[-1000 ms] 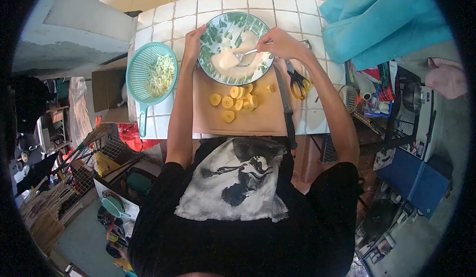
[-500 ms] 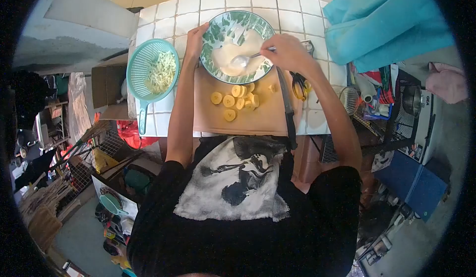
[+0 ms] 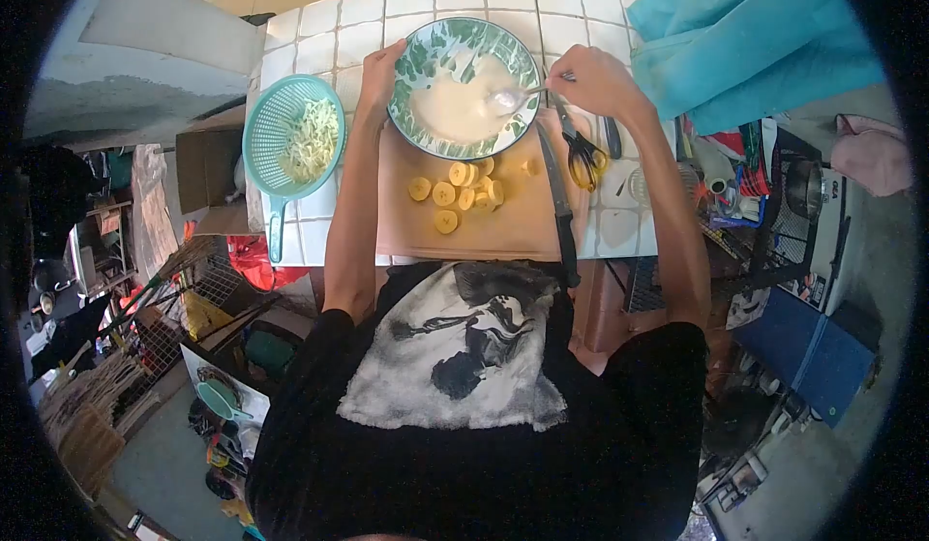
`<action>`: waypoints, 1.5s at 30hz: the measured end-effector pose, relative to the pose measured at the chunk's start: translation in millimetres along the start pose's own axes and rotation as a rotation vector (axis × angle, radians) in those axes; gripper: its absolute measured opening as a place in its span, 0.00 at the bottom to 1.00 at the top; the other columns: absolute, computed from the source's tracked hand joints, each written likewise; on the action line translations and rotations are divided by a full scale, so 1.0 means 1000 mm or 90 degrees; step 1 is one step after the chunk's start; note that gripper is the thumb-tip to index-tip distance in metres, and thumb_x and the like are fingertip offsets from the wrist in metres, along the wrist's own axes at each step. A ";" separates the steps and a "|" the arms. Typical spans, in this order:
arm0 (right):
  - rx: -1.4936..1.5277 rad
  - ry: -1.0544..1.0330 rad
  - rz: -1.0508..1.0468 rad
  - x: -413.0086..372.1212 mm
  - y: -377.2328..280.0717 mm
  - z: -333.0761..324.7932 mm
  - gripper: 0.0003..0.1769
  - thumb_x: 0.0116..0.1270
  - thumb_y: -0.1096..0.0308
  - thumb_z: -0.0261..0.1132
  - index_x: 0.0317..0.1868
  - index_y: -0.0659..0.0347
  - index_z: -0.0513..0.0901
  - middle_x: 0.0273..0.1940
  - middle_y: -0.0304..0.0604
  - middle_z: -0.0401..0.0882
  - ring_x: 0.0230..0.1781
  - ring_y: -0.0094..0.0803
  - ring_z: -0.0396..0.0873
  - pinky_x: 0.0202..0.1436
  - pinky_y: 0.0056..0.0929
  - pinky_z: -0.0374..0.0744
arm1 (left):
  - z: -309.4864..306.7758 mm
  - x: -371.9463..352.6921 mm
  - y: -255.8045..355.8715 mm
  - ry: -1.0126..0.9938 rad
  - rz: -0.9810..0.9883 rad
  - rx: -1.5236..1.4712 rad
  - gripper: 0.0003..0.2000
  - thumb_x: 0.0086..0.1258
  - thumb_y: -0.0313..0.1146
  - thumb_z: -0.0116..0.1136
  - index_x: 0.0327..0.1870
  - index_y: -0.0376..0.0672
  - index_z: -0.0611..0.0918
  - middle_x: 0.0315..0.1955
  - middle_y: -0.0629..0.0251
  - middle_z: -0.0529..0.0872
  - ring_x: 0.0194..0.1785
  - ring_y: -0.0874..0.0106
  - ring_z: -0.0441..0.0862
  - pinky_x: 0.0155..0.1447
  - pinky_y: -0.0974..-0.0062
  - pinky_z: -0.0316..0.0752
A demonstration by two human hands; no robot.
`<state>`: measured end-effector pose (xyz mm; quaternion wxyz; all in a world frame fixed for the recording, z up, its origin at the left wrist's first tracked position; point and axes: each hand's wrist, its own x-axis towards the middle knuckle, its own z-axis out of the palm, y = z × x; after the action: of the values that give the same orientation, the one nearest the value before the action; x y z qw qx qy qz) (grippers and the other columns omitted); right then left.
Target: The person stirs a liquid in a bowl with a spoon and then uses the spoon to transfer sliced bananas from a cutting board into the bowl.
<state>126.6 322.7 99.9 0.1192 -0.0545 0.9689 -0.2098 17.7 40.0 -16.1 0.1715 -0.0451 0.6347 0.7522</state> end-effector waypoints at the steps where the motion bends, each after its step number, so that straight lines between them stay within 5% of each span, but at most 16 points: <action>1: 0.049 -0.022 -0.019 0.000 0.002 0.009 0.12 0.59 0.63 0.63 0.34 0.65 0.85 0.30 0.51 0.83 0.32 0.43 0.82 0.41 0.34 0.78 | 0.000 -0.001 -0.002 0.000 -0.001 -0.001 0.15 0.70 0.37 0.56 0.38 0.32 0.85 0.29 0.67 0.85 0.30 0.81 0.76 0.36 0.83 0.71; 10: 0.276 -0.075 0.027 0.016 -0.019 0.043 0.15 0.58 0.62 0.63 0.37 0.66 0.85 0.29 0.52 0.83 0.30 0.36 0.80 0.37 0.31 0.75 | 0.005 0.008 -0.001 -0.029 -0.016 -0.061 0.14 0.69 0.37 0.55 0.36 0.32 0.85 0.28 0.67 0.84 0.29 0.80 0.76 0.36 0.81 0.71; 12: 0.277 -0.023 -0.015 0.017 -0.013 0.040 0.13 0.60 0.66 0.64 0.35 0.69 0.84 0.27 0.45 0.83 0.30 0.26 0.77 0.38 0.27 0.75 | 0.003 0.008 -0.004 -0.031 0.002 -0.048 0.15 0.69 0.37 0.55 0.36 0.32 0.85 0.28 0.66 0.85 0.30 0.79 0.77 0.36 0.81 0.71; 16: 0.259 0.014 -0.037 0.013 -0.007 0.008 0.12 0.60 0.66 0.64 0.36 0.69 0.84 0.27 0.47 0.83 0.30 0.28 0.77 0.38 0.29 0.76 | 0.003 0.009 -0.003 -0.028 -0.002 -0.009 0.15 0.69 0.38 0.55 0.37 0.32 0.85 0.29 0.66 0.85 0.30 0.79 0.77 0.37 0.80 0.72; 22: -0.028 0.000 0.016 0.008 -0.008 -0.027 0.12 0.56 0.66 0.64 0.33 0.69 0.84 0.28 0.52 0.83 0.29 0.37 0.81 0.38 0.33 0.77 | 0.004 0.005 0.000 -0.028 -0.023 -0.011 0.15 0.70 0.38 0.55 0.37 0.32 0.85 0.29 0.67 0.84 0.30 0.80 0.76 0.37 0.81 0.71; 26: -0.019 -0.087 0.009 0.020 -0.011 -0.023 0.12 0.55 0.66 0.64 0.32 0.69 0.84 0.28 0.53 0.82 0.29 0.39 0.81 0.37 0.33 0.77 | 0.002 0.004 -0.004 -0.028 0.025 0.015 0.15 0.70 0.39 0.55 0.35 0.33 0.85 0.28 0.69 0.84 0.30 0.82 0.75 0.36 0.82 0.70; 28: 0.092 -0.129 -0.097 0.027 -0.007 0.001 0.12 0.55 0.67 0.64 0.31 0.69 0.84 0.27 0.53 0.82 0.28 0.38 0.80 0.37 0.33 0.76 | 0.004 0.005 -0.005 -0.036 0.047 0.013 0.15 0.70 0.39 0.55 0.34 0.33 0.85 0.27 0.70 0.83 0.29 0.82 0.74 0.35 0.82 0.70; 32: 0.284 -0.122 -0.069 0.037 -0.015 0.040 0.11 0.57 0.67 0.63 0.32 0.69 0.85 0.26 0.49 0.82 0.28 0.29 0.78 0.37 0.30 0.75 | 0.001 0.004 -0.005 -0.024 0.041 0.025 0.16 0.70 0.39 0.55 0.32 0.33 0.85 0.26 0.71 0.83 0.29 0.83 0.73 0.35 0.82 0.69; 39: 0.316 0.030 -0.036 0.033 -0.014 0.038 0.11 0.60 0.68 0.63 0.36 0.69 0.84 0.26 0.44 0.82 0.28 0.26 0.75 0.37 0.27 0.74 | 0.002 0.000 -0.002 -0.032 0.022 -0.006 0.16 0.71 0.39 0.54 0.33 0.33 0.85 0.26 0.71 0.83 0.29 0.83 0.73 0.36 0.83 0.68; 45: 0.260 -0.065 -0.037 0.012 -0.020 0.040 0.11 0.60 0.68 0.64 0.36 0.69 0.84 0.27 0.48 0.83 0.29 0.26 0.78 0.40 0.27 0.76 | 0.001 0.000 0.000 -0.054 0.008 0.033 0.16 0.71 0.40 0.54 0.35 0.33 0.85 0.28 0.69 0.84 0.30 0.82 0.74 0.37 0.82 0.69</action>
<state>126.5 286.7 70.3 0.1707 -0.0675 0.8971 -0.4019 17.8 41.0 -15.6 0.1945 -0.0048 0.6462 0.7379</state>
